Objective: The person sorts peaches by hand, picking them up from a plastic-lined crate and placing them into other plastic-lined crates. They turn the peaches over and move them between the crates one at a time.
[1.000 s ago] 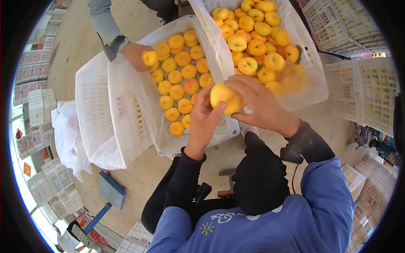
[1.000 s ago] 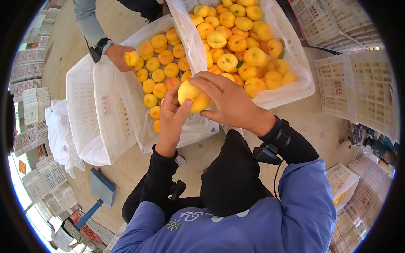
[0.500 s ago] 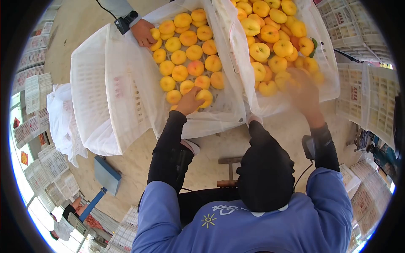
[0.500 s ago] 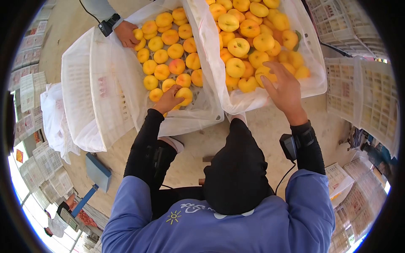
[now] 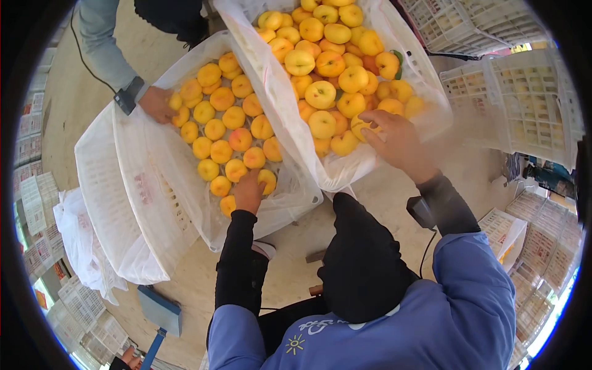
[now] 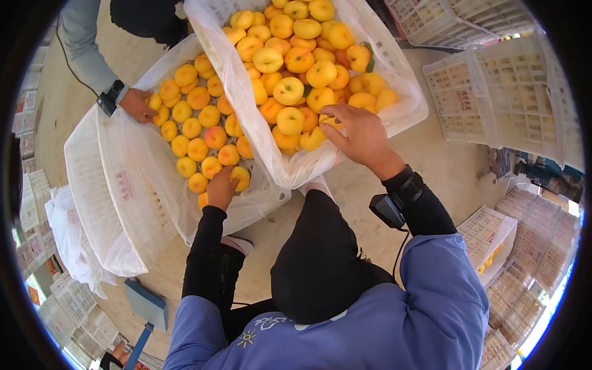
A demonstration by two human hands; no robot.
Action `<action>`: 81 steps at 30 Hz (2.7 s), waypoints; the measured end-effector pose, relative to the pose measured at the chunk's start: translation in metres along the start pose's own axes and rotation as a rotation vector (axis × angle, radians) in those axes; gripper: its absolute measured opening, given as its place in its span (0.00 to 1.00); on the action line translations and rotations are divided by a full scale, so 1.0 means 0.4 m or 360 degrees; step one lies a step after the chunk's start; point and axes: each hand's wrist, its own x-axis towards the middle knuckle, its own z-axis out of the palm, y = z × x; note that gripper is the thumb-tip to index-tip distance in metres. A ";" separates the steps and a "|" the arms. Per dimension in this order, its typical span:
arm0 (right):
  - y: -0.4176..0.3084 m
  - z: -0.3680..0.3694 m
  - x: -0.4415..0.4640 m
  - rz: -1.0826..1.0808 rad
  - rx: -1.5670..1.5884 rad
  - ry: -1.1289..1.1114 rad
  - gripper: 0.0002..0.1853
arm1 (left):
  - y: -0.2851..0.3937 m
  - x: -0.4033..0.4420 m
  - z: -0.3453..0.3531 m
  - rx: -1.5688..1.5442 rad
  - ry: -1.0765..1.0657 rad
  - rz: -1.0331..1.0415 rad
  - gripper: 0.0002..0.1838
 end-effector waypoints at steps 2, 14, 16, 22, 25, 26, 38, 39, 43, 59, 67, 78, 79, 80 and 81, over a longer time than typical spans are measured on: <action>0.000 -0.007 0.000 -0.0017 -0.0033 -0.0017 0.14 | 0.016 0.000 0.003 0.0071 0.0004 -0.0054 0.22; 0.141 -0.035 0.215 0.0171 -0.0283 -0.0359 0.22 | 0.027 -0.031 0.021 0.0209 0.0255 0.0093 0.32; 0.209 0.008 0.272 0.0127 -0.0290 -0.0390 0.24 | 0.040 -0.039 0.020 0.0295 0.0203 0.0083 0.36; 0.191 0.005 0.304 0.0225 -0.0329 -0.0748 0.32 | 0.049 -0.029 0.030 0.0453 0.0107 0.0007 0.42; 0.200 -0.009 0.278 0.0282 -0.0251 -0.0751 0.34 | 0.053 -0.030 0.029 0.0545 0.0136 0.0022 0.42; 0.221 -0.006 0.271 0.0233 -0.0183 -0.0708 0.35 | 0.057 -0.029 0.028 0.0615 0.0180 0.0037 0.42; 0.238 0.022 0.278 0.1028 0.1101 -0.0747 0.29 | 0.054 -0.042 0.041 0.0233 0.0324 -0.0172 0.40; 0.250 0.028 0.272 0.1027 0.1098 -0.0750 0.29 | 0.058 -0.040 0.030 0.0229 0.0325 -0.0175 0.40; 0.197 0.029 0.255 0.0164 -0.0013 -0.0734 0.30 | 0.074 -0.025 -0.018 0.0071 0.0591 -0.0088 0.36; 0.105 -0.011 0.180 0.0819 0.2358 -0.0811 0.20 | 0.352 -0.049 -0.318 -0.1807 0.0806 0.0207 0.21; -0.190 -0.011 0.155 0.0265 0.1780 -0.1224 0.26 | 0.346 -0.035 -0.367 -0.2117 0.0578 0.0338 0.27; -0.005 0.016 0.027 -0.0065 0.0239 -0.0118 0.20 | 0.034 0.022 -0.101 -0.0636 0.0168 0.0077 0.27; -0.016 0.011 0.016 0.0009 0.0177 -0.0112 0.19 | 0.034 0.027 -0.060 -0.0505 0.0229 0.0346 0.27; -0.022 0.010 0.010 0.0087 0.0114 -0.0106 0.18 | 0.046 0.036 -0.046 -0.0511 0.0224 0.0345 0.27; -0.019 0.014 0.011 0.0095 0.0109 -0.0112 0.18 | 0.057 0.049 -0.034 -0.0469 0.0087 0.0349 0.27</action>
